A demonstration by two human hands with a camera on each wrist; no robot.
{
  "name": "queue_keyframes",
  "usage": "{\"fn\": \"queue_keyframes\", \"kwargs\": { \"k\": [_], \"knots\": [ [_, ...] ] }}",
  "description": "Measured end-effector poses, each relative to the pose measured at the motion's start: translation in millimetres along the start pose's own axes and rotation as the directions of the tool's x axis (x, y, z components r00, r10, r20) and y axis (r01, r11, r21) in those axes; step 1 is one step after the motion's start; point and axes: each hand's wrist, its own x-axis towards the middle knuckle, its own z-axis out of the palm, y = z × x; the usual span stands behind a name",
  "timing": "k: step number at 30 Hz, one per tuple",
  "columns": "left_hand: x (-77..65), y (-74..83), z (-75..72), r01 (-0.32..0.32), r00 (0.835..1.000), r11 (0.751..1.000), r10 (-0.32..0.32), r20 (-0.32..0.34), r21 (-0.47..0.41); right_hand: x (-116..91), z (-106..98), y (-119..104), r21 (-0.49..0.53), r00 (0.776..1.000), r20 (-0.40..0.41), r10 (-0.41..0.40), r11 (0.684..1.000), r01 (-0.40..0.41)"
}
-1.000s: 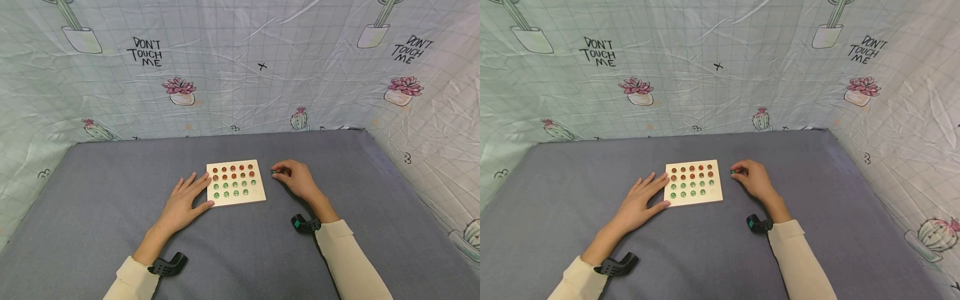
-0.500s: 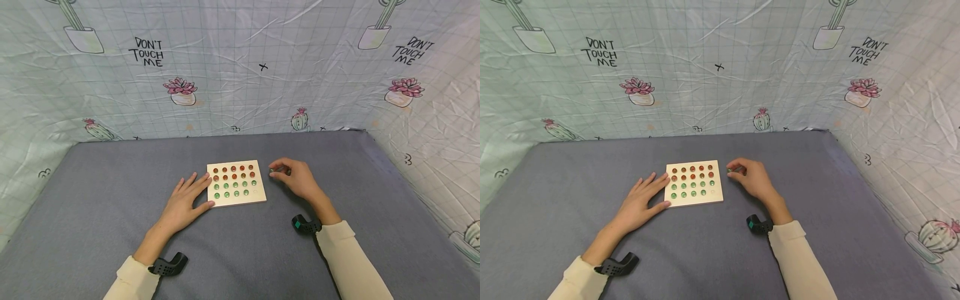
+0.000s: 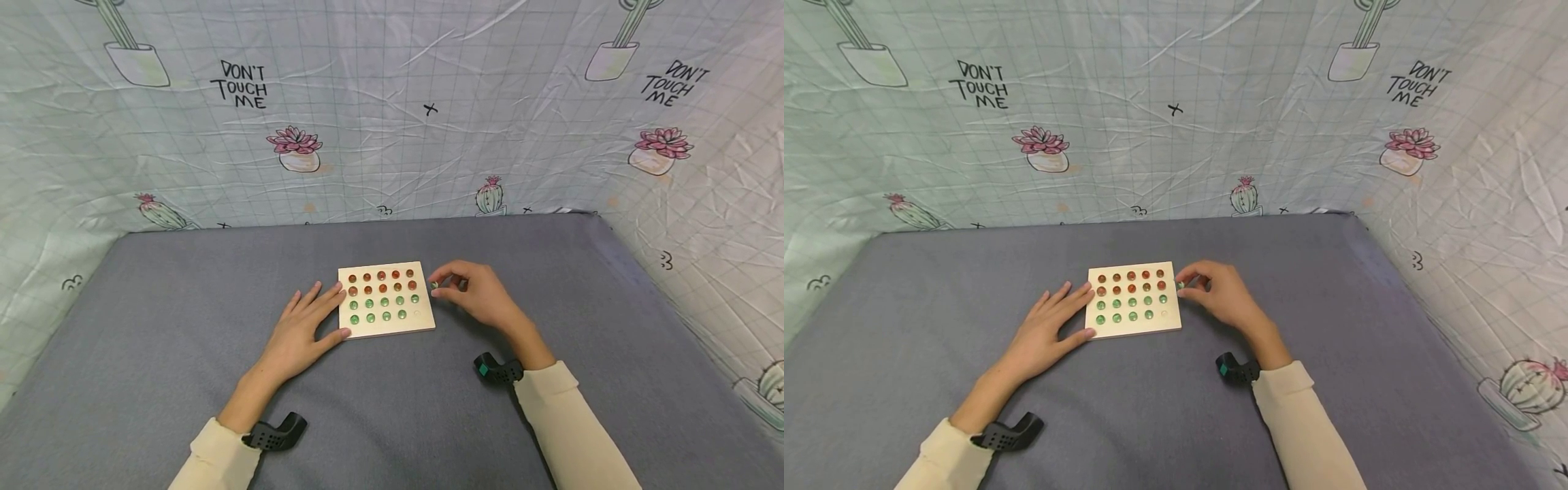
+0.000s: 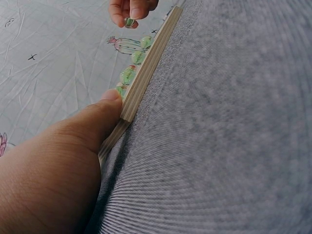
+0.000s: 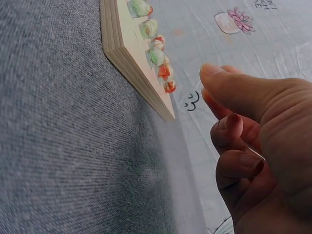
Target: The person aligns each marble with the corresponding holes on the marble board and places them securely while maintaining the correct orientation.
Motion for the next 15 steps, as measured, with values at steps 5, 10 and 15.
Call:
{"fn": "queue_keyframes", "kwargs": {
  "k": [5,10,15],
  "knots": [
    [0.3,0.1,0.2,0.005,1.0,1.0,-0.005,0.002,0.001,0.9,2.4,-2.2,0.028,0.998,0.051,-0.041,0.999,0.04],
    [0.3,0.7,-0.1,0.008,1.0,1.0,-0.008,0.006,0.006,1.7,5.2,-3.9,0.053,0.993,0.088,-0.074,0.996,0.07],
    [0.5,1.9,-1.2,0.008,1.0,1.0,-0.008,0.008,0.001,2.4,9.5,-3.9,0.054,0.99,0.125,-0.069,0.997,0.062]
  ]
}}
